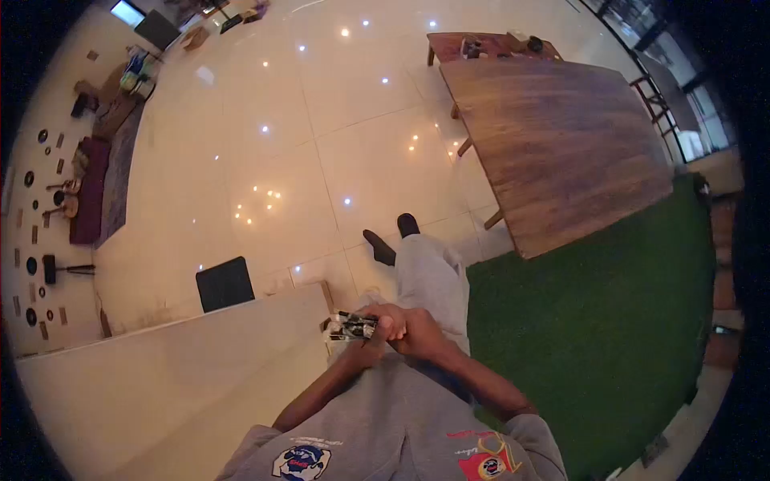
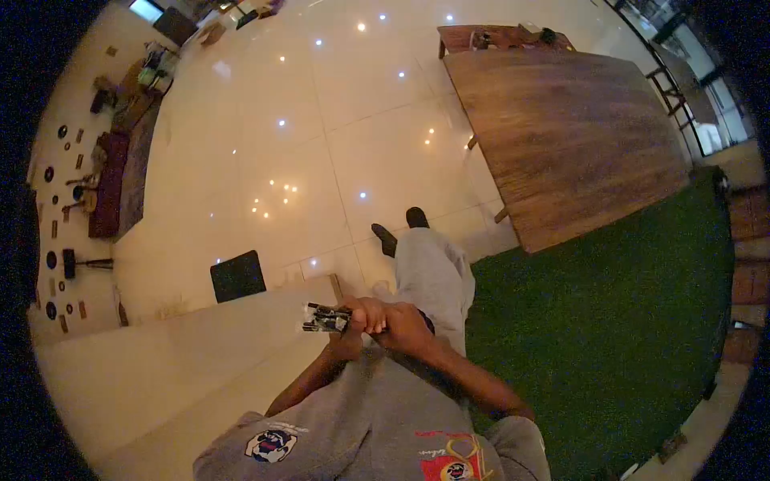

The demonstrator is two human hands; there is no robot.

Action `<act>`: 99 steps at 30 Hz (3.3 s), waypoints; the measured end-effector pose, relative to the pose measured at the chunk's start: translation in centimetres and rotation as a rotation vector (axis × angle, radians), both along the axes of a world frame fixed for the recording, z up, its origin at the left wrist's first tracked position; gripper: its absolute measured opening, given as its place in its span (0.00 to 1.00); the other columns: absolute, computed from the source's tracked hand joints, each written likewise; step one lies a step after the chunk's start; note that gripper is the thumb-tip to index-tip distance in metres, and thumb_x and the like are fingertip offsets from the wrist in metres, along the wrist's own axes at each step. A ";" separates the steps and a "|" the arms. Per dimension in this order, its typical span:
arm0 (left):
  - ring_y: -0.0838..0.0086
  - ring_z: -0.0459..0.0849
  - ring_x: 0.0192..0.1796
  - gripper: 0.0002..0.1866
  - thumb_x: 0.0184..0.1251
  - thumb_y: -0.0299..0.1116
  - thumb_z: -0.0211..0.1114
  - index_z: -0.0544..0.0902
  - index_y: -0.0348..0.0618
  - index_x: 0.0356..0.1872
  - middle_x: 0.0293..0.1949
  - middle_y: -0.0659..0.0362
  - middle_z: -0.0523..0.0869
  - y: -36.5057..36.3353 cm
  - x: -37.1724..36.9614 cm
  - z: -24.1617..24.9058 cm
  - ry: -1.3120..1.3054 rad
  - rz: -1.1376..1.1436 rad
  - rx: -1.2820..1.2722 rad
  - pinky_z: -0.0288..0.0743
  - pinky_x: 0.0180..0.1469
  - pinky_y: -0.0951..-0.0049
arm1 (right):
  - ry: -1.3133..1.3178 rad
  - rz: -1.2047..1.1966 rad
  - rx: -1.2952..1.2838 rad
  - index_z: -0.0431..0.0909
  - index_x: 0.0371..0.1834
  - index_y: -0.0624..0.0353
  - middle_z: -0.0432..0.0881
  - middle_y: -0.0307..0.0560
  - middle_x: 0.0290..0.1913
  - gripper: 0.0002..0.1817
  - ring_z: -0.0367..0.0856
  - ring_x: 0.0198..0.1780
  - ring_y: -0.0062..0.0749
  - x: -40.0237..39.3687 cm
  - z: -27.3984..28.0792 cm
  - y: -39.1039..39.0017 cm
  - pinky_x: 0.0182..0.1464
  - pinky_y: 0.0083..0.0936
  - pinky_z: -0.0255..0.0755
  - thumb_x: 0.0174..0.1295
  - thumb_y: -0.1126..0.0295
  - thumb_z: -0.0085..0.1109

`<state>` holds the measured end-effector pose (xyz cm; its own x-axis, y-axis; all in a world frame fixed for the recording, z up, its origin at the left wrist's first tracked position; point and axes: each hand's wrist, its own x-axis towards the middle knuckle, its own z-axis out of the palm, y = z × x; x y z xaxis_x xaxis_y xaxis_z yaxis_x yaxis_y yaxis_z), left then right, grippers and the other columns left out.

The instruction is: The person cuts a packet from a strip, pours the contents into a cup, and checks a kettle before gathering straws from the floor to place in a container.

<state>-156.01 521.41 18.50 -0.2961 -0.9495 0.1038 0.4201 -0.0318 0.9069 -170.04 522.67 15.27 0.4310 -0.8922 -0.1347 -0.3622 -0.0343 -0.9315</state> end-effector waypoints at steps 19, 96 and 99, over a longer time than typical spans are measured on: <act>0.72 0.72 0.30 0.12 0.81 0.36 0.51 0.67 0.43 0.35 0.25 0.59 0.73 5.6 13.2 -3.7 0.071 -0.165 0.045 0.73 0.40 0.67 | -0.001 -0.224 0.148 0.81 0.38 0.59 0.85 0.60 0.34 0.15 0.84 0.37 0.61 14.3 -3.0 7.8 0.40 0.49 0.77 0.54 0.61 0.68; 0.71 0.71 0.25 0.14 0.81 0.34 0.51 0.63 0.46 0.31 0.22 0.59 0.68 3.4 4.0 5.1 0.054 0.006 0.138 0.72 0.36 0.65 | 0.044 -0.171 0.001 0.79 0.38 0.59 0.85 0.59 0.36 0.12 0.84 0.40 0.60 5.1 6.4 5.1 0.43 0.49 0.78 0.57 0.63 0.65; 0.71 0.71 0.25 0.14 0.81 0.33 0.52 0.64 0.45 0.30 0.21 0.59 0.68 -2.8 -2.5 4.1 0.054 -0.006 0.138 0.72 0.35 0.65 | 0.078 -0.154 0.027 0.80 0.39 0.59 0.85 0.59 0.37 0.11 0.84 0.41 0.59 -1.8 6.2 -0.8 0.43 0.49 0.78 0.59 0.64 0.63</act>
